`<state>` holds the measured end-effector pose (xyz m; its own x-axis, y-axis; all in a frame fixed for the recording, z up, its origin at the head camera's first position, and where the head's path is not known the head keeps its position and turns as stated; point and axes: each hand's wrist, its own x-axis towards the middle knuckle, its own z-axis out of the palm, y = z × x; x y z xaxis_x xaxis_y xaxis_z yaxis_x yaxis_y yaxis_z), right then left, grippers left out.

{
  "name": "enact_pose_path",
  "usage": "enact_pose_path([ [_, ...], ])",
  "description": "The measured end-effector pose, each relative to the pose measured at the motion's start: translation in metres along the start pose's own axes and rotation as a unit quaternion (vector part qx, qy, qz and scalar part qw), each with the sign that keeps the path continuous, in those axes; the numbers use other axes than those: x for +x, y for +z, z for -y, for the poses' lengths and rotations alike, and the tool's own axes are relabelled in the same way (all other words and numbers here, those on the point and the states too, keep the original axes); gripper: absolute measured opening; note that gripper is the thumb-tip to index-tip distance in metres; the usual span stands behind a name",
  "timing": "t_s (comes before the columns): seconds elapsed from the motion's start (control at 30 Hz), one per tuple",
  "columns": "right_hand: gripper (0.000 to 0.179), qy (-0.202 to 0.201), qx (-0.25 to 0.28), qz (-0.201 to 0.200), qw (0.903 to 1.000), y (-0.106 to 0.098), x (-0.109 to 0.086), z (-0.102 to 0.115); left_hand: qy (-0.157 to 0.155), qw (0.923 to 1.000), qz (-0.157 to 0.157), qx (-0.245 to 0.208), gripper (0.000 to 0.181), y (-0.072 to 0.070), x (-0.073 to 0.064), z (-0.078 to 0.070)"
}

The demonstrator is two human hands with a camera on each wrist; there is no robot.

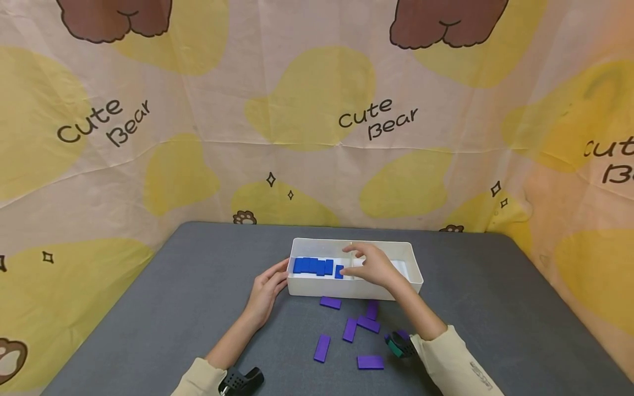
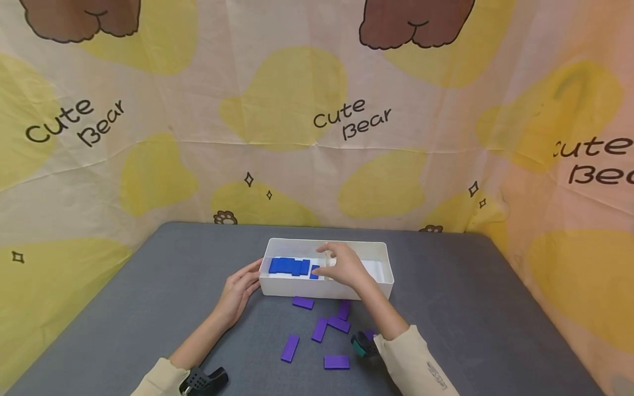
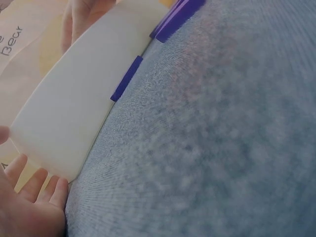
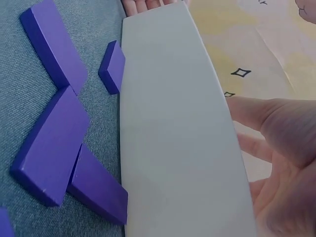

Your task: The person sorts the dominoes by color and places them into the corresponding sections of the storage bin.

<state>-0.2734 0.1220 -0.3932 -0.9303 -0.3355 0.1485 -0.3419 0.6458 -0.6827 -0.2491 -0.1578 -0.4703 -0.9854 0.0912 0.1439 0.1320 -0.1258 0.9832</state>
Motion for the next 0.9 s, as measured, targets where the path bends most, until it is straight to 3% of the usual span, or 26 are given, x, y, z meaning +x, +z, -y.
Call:
enact_pose_path([
  [0.23, 0.05, -0.016, 0.015, -0.02, 0.9996, -0.006, -0.011, -0.002, -0.003, 1.0, -0.005, -0.007, 0.05, 0.0, -0.001, -0.002],
  [0.47, 0.048, 0.002, 0.017, -0.044, 0.9989, -0.013, -0.023, -0.004, -0.003, 0.9999, -0.009, -0.011, 0.05, 0.001, -0.002, -0.003],
  [0.9, 0.04, -0.009, 0.035, -0.106, 0.9938, -0.019, -0.041, -0.013, -0.004, 0.9997, -0.025, -0.003, 0.048, 0.005, -0.001, -0.007],
])
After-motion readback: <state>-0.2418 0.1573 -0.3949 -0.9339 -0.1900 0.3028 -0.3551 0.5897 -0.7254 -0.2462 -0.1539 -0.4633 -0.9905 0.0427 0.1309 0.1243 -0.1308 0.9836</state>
